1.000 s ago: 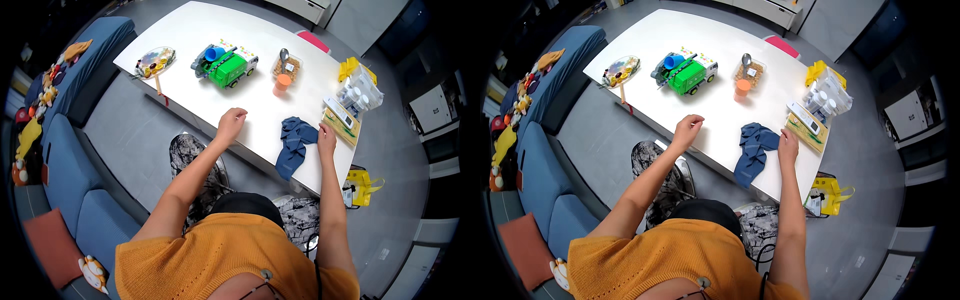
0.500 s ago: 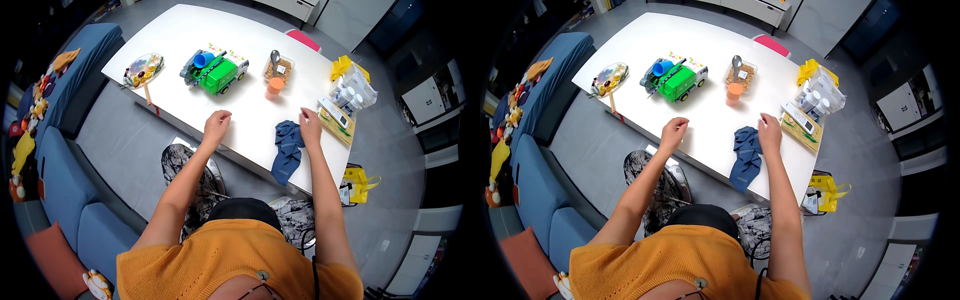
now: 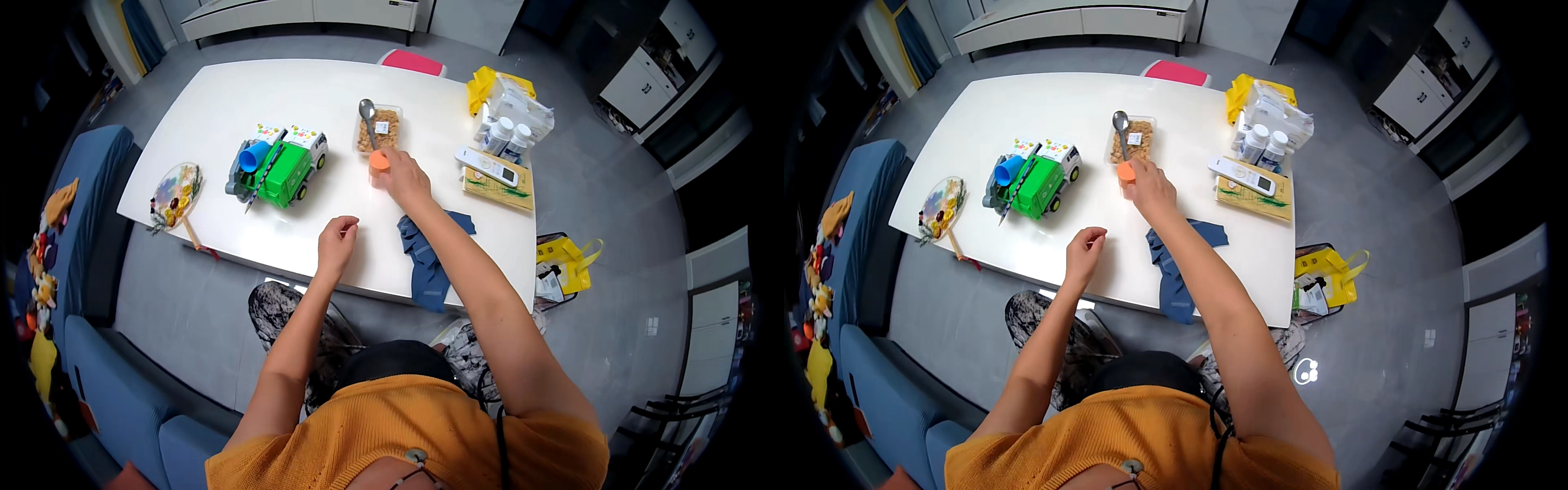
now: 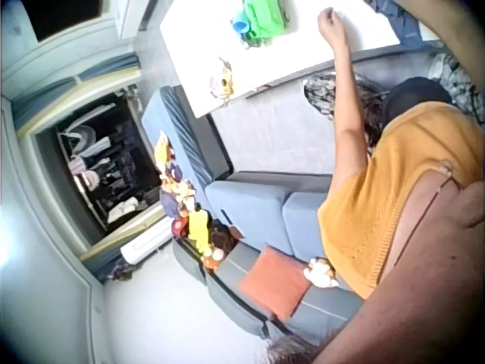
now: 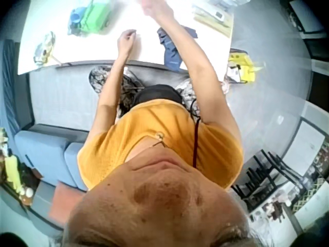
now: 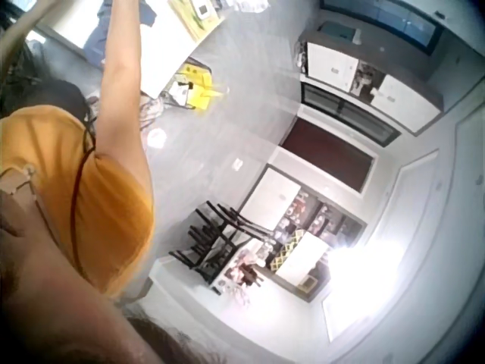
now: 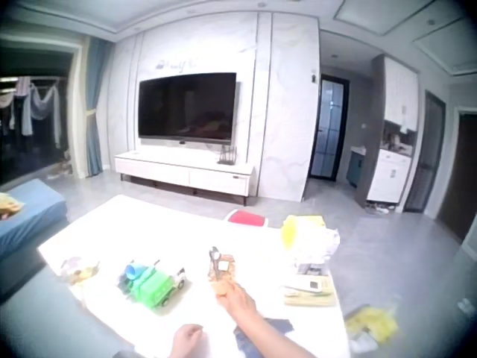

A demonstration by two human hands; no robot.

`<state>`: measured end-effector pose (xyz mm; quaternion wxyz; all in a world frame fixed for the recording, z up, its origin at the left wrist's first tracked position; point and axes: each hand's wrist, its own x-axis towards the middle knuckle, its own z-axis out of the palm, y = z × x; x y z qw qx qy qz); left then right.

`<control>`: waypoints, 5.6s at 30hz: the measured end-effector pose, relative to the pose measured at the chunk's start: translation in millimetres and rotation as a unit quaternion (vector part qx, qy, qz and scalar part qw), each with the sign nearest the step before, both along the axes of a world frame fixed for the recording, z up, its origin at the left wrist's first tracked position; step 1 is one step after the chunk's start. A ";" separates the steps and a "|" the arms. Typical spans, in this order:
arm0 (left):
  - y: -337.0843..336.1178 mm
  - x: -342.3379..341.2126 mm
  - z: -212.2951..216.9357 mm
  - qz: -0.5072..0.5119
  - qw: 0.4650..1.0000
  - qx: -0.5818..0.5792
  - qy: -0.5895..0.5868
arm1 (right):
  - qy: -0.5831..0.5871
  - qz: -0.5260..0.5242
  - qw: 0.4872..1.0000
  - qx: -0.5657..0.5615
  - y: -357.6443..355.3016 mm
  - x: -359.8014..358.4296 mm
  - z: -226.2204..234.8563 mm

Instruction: The person organizes various items on a low table, including a drawing, medicine bottles, packs of wipes, and toy trucks, by moving and stacking them.

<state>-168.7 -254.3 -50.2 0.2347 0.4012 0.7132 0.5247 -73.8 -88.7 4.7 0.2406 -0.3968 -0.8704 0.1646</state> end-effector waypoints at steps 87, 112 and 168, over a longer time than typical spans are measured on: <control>183.4 62.7 6.3 -0.141 0.988 0.059 -0.009 | 0.222 -0.306 0.926 0.015 92.0 259.4 -85.8; -64.3 -80.0 45.7 0.246 0.948 0.144 0.140 | 0.062 0.090 0.994 -0.008 -89.2 84.3 -65.0; -18.8 -179.3 60.8 0.080 0.986 -0.040 -0.144 | 0.348 -0.034 0.664 -0.661 -95.3 -125.6 -10.6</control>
